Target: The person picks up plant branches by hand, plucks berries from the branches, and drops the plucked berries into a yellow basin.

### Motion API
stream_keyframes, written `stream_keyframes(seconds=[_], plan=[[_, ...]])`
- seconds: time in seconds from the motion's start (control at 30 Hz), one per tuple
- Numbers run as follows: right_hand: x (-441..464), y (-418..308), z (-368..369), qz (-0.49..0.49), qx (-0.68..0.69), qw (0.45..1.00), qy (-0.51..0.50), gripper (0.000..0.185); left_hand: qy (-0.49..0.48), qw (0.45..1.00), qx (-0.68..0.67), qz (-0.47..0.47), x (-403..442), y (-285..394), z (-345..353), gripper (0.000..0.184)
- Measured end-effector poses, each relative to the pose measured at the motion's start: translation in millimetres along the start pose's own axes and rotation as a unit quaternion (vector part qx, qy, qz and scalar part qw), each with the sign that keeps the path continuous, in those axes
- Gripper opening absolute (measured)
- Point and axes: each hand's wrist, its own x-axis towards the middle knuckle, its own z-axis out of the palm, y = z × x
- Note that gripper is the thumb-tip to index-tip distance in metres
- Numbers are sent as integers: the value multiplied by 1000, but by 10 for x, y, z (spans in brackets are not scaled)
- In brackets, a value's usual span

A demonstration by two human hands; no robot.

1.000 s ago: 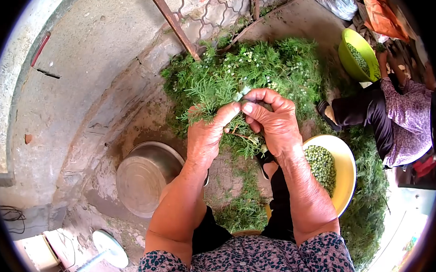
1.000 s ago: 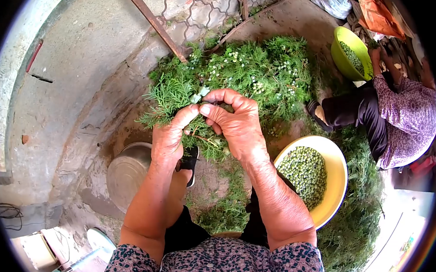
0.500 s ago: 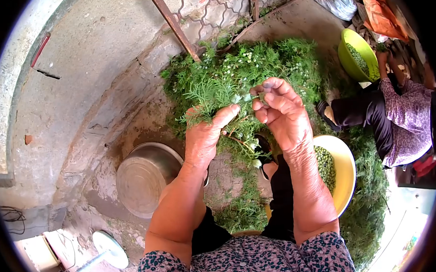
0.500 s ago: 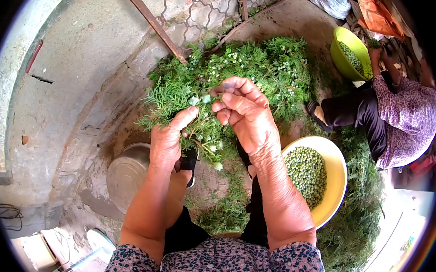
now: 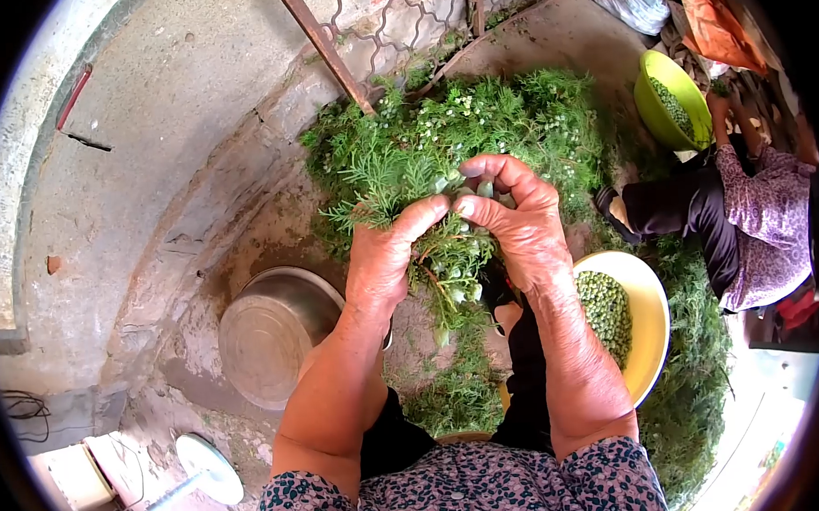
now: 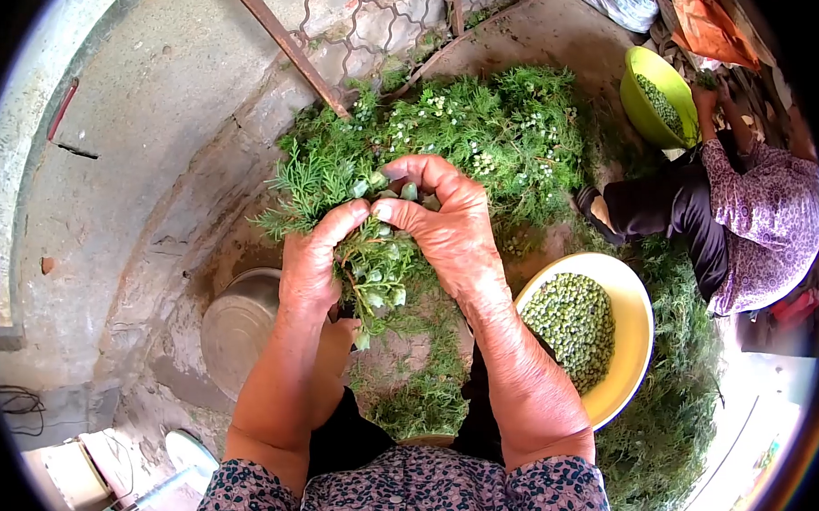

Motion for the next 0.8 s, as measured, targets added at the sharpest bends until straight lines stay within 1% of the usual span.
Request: stream_keyframes(seconds=[0.07,0.1,0.13,0.2,0.23,0.27,0.33,0.37,0.4,0.47,0.5,0.53,0.6,0.63,0.73,0.77,0.8], plan=[[6,1,9,-3,-67,998,11,22,2,1000,13,-3,-17,27,32,27],[-11,-41,39,19,-61,998,18,19,9,1000,26,-11,-24,33,39,25],[-21,-64,44,19,-61,998,18,19,9,1000,26,-11,-44,72,61,25],[-28,-102,48,75,27,997,7,16,-22,994,-28,-104,-90,180,99,24],[-23,-138,39,117,61,991,7,16,-13,994,-9,-110,-96,186,76,24],[17,-97,-73,122,168,977,-42,19,-13,994,-10,-109,-85,159,57,24],[37,-130,-109,105,191,975,-41,20,2,997,-13,-77,-48,68,-3,24],[37,-108,-102,90,178,980,-16,19,6,999,19,-31,-39,29,-9,22],[28,-105,-92,90,178,980,-16,19,6,999,19,-31,-32,23,3,22],[0,-100,-82,48,121,991,-9,18,1,997,65,44,-20,15,18,20],[-1,-97,-96,39,68,996,-30,17,1,994,99,40,-14,-9,-10,18],[-28,-117,-45,-5,-33,999,-24,18,1,994,99,40,-12,-17,-18,18],[-17,-24,-37,-93,-138,984,-58,21,-29,990,128,47,-10,-29,-30,16],[-27,-42,-40,-88,-212,970,-75,23,-44,989,124,63,-11,-47,-69,15],[-34,42,-16,-70,-181,980,-44,24,-41,983,160,78,-10,-34,-48,19],[-29,58,-22,-82,-163,982,-47,18,-41,983,160,77,-14,-44,-57,19],[-37,21,-26,-82,-163,982,-47,18,-40,990,128,41,-21,-58,-76,21]])
